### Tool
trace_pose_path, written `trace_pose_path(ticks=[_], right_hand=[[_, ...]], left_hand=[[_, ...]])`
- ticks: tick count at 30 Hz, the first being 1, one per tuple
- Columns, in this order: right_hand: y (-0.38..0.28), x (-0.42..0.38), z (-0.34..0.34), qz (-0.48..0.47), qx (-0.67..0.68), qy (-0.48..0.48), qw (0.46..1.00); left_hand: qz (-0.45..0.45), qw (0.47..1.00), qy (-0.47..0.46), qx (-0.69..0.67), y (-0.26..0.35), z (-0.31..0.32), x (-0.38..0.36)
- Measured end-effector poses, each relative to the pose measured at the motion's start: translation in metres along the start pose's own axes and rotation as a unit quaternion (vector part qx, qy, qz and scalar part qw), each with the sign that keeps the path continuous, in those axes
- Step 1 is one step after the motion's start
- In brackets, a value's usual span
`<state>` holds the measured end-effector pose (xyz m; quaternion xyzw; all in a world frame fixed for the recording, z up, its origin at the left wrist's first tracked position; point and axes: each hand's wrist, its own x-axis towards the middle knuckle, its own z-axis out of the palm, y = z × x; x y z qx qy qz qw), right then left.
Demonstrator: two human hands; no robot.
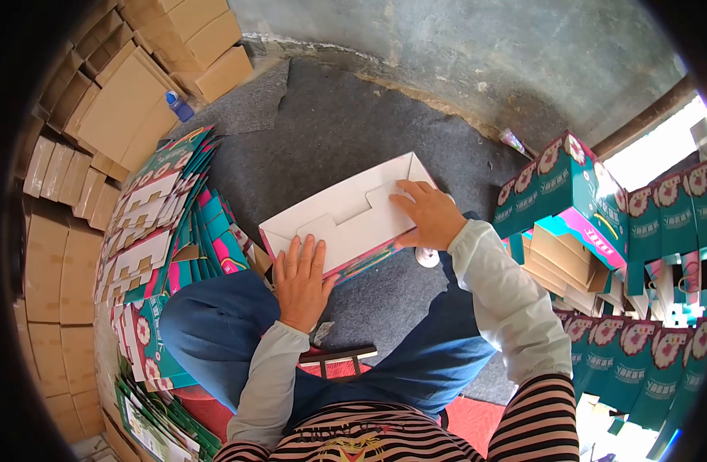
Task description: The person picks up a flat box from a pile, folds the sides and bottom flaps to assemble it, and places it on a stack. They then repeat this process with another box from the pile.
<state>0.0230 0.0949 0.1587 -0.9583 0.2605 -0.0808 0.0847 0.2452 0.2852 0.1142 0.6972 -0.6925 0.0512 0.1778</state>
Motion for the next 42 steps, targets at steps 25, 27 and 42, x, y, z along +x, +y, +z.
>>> trace_pose_path(ticks=[25,27,42], right_hand=[[0.023,0.004,-0.002,0.186,0.175,0.069,0.964],[0.058,0.009,0.015,0.274,0.171,0.140,0.936],[0.058,0.045,0.002,0.368,0.734,0.002,0.571]], left_hand=[[-0.115,0.964,0.189,-0.146,-0.027,-0.019,0.006],[-0.238,0.925,0.124,-0.268,-0.086,0.026,-0.005],[-0.462,0.490,-0.105,-0.732,-0.102,0.028,0.012]])
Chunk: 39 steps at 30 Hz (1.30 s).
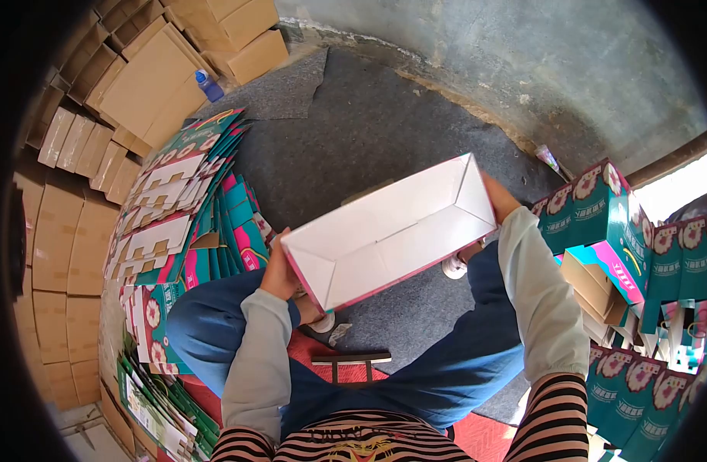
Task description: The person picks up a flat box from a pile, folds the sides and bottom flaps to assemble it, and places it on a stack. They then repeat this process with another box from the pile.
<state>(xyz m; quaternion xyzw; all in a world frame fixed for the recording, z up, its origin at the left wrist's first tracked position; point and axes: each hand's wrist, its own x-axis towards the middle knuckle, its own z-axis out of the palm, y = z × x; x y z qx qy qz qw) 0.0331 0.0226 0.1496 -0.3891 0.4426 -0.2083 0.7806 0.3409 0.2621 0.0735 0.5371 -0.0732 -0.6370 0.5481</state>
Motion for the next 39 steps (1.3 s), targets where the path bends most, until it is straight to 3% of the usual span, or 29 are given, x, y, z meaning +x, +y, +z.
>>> trace_pose_path(ticks=[3,5,6,8,9,13,14,18,20,23,25,32,34,38,39], right_hand=[[-0.006,0.006,-0.037,-0.074,0.085,-0.071,0.991],[-0.011,0.000,-0.036,-0.100,0.072,-0.213,0.969],[0.004,0.015,-0.055,-0.143,0.021,-0.101,0.984],[0.006,0.005,-0.034,-0.084,-0.066,0.001,0.994],[0.007,-0.003,-0.024,-0.056,-0.095,0.053,0.993],[0.036,0.011,-0.038,-0.026,-0.106,0.054,0.993],[0.044,0.017,-0.045,-0.015,-0.076,0.039,0.996],[0.053,0.015,-0.063,0.073,-0.178,-0.019,0.981],[0.057,0.013,-0.061,0.082,-0.203,-0.063,0.974],[0.062,0.020,-0.054,0.116,-0.246,0.023,0.962],[0.068,0.033,-0.073,0.152,-0.253,0.025,0.955],[0.058,0.025,-0.065,0.131,-0.260,0.013,0.957],[0.061,0.032,-0.069,0.125,-0.288,0.015,0.949],[0.068,0.048,-0.066,0.111,-0.431,0.022,0.895],[0.065,0.047,-0.061,0.107,-0.475,0.028,0.873]], left_hand=[[0.136,0.981,-0.106,-0.093,0.006,-0.003,-0.007],[0.281,0.956,-0.049,-0.069,0.018,0.030,-0.031],[0.300,0.952,-0.035,-0.044,0.016,0.026,-0.031],[0.340,0.940,-0.011,0.006,0.008,0.017,-0.022],[0.321,0.947,0.000,0.008,0.003,0.015,-0.019],[0.217,0.974,0.054,-0.019,-0.020,0.010,-0.019],[0.194,0.978,0.064,-0.041,-0.028,0.004,-0.014],[0.140,0.981,0.110,-0.073,-0.056,-0.022,0.006],[0.154,0.983,0.078,-0.057,-0.057,-0.023,0.008],[0.172,0.980,0.103,-0.012,-0.067,-0.031,0.013],[0.203,0.972,0.101,0.061,-0.074,-0.037,0.017],[0.117,0.968,0.198,0.100,-0.038,-0.028,0.024],[0.125,0.955,0.204,0.175,-0.037,-0.034,0.035],[0.268,0.817,0.238,0.453,-0.042,-0.037,0.049],[0.255,0.807,0.229,0.481,-0.037,-0.036,0.049]])
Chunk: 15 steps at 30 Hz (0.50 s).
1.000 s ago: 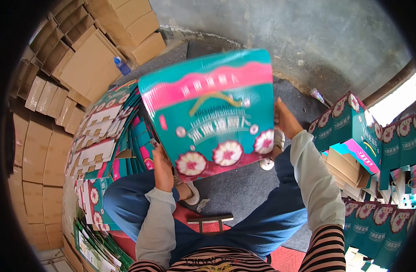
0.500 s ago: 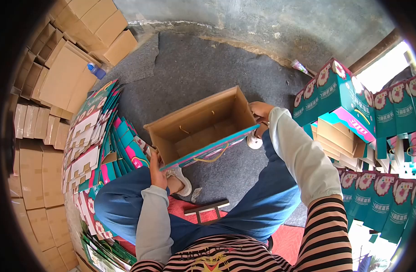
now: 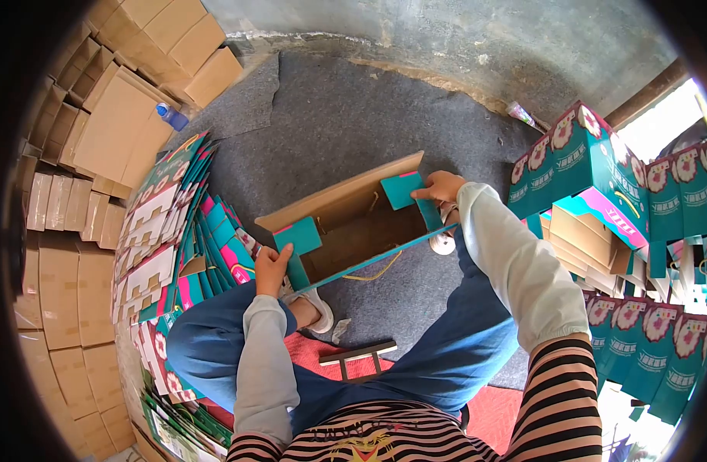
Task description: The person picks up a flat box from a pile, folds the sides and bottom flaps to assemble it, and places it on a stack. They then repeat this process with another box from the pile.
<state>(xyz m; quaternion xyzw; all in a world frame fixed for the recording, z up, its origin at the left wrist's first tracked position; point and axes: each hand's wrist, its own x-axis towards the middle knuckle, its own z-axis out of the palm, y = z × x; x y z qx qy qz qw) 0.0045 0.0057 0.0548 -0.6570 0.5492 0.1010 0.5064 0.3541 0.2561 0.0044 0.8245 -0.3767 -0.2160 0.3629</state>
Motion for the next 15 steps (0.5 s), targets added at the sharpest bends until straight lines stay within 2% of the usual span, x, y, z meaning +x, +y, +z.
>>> trace_pose_path(ticks=[4,7,10,12,15], right_hand=[[-0.012,0.002,0.009,-0.019,-0.132,0.092,0.987],[0.015,0.032,0.022,-0.089,-0.219,0.199,0.951],[-0.006,0.014,0.010,-0.059,-0.207,0.142,0.966],[-0.018,-0.001,0.001,-0.031,-0.142,0.116,0.983],[-0.025,-0.005,0.004,-0.031,-0.088,0.111,0.989]], left_hand=[[-0.004,0.997,-0.054,0.058,0.002,-0.003,0.013],[-0.012,0.998,-0.046,0.049,-0.005,0.002,0.018],[0.000,1.000,0.011,0.015,-0.010,0.008,0.015],[0.013,0.998,0.055,-0.007,0.006,0.002,0.005],[0.035,0.999,0.008,0.031,0.021,-0.006,0.001]])
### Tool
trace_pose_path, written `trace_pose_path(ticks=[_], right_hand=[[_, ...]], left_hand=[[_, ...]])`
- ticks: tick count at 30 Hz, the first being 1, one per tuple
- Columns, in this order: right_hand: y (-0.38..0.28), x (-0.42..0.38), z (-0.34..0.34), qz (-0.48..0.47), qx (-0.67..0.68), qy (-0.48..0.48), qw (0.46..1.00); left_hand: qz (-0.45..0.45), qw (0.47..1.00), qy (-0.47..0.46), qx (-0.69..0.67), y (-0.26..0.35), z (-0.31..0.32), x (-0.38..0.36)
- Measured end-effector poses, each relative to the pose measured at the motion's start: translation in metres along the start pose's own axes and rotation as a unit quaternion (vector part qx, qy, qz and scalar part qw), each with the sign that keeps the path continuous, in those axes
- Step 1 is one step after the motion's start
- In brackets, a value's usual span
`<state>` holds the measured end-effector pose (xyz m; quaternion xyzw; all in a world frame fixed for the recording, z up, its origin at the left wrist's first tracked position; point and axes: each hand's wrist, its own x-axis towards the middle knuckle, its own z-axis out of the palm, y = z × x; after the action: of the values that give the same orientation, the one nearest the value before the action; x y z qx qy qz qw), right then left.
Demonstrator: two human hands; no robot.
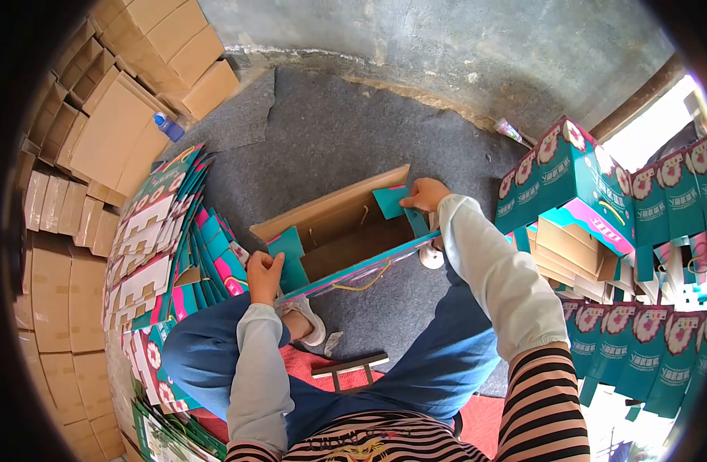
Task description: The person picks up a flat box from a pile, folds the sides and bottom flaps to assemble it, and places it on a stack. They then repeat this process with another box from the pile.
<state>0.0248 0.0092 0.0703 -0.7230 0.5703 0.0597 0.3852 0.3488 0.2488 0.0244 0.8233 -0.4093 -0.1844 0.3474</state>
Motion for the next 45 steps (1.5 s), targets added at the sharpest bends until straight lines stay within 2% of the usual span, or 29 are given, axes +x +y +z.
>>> trace_pose_path(ticks=[1,4,7,10,13,16,19,21,22,25,28,31,34,37,40,43,45], right_hand=[[-0.001,0.001,0.000,-0.007,0.012,0.008,1.000],[0.004,0.013,0.012,-0.147,0.010,0.014,0.989],[0.000,0.008,0.018,-0.236,-0.039,0.009,0.971],[-0.015,-0.013,0.017,-0.199,-0.095,0.014,0.975],[-0.022,-0.011,0.002,-0.099,-0.025,-0.120,0.988],[-0.018,-0.020,-0.010,-0.120,-0.017,-0.094,0.988],[-0.006,-0.021,-0.014,-0.126,0.006,-0.069,0.990],[0.001,-0.015,-0.014,-0.132,0.003,-0.078,0.988],[0.003,-0.011,-0.013,-0.135,0.002,-0.083,0.987],[0.011,-0.001,-0.011,-0.124,0.011,-0.098,0.987],[0.017,0.004,-0.009,-0.111,0.089,-0.076,0.987],[0.012,-0.003,-0.005,-0.067,0.184,-0.005,0.981],[-0.003,-0.019,-0.015,-0.048,0.204,-0.001,0.978],[-0.013,-0.024,-0.016,-0.063,0.185,0.015,0.981],[-0.021,-0.029,-0.018,-0.088,0.088,-0.010,0.992],[-0.010,-0.015,-0.014,-0.114,0.051,-0.013,0.992],[-0.009,-0.014,-0.016,-0.106,0.077,-0.023,0.991]], left_hand=[[0.016,1.000,-0.016,0.007,0.003,-0.002,0.003],[0.078,0.996,0.002,0.035,0.013,-0.005,0.002],[0.136,0.984,0.007,0.116,0.019,-0.006,0.000],[0.152,0.987,-0.022,0.052,0.025,-0.008,-0.005],[0.088,0.988,-0.086,0.093,0.051,-0.024,-0.010],[0.029,0.989,-0.134,0.059,0.052,-0.033,-0.008],[-0.037,0.989,-0.127,-0.070,0.026,-0.029,-0.006],[0.012,0.992,-0.090,-0.091,0.014,-0.023,-0.005],[0.036,0.992,-0.071,-0.102,0.017,-0.024,-0.005],[-0.012,0.988,-0.059,-0.142,0.028,-0.026,-0.008],[-0.038,0.985,-0.026,-0.168,0.045,-0.026,-0.013],[-0.072,0.976,-0.078,-0.188,0.040,-0.025,-0.007],[-0.086,0.979,-0.143,-0.112,0.037,-0.019,0.003],[-0.100,0.975,-0.113,-0.166,0.044,-0.015,0.000],[-0.073,0.991,-0.070,-0.089,0.035,-0.009,-0.004],[-0.104,0.981,-0.063,-0.154,0.034,-0.009,-0.005],[-0.048,0.984,-0.033,-0.169,0.037,-0.010,-0.006]])
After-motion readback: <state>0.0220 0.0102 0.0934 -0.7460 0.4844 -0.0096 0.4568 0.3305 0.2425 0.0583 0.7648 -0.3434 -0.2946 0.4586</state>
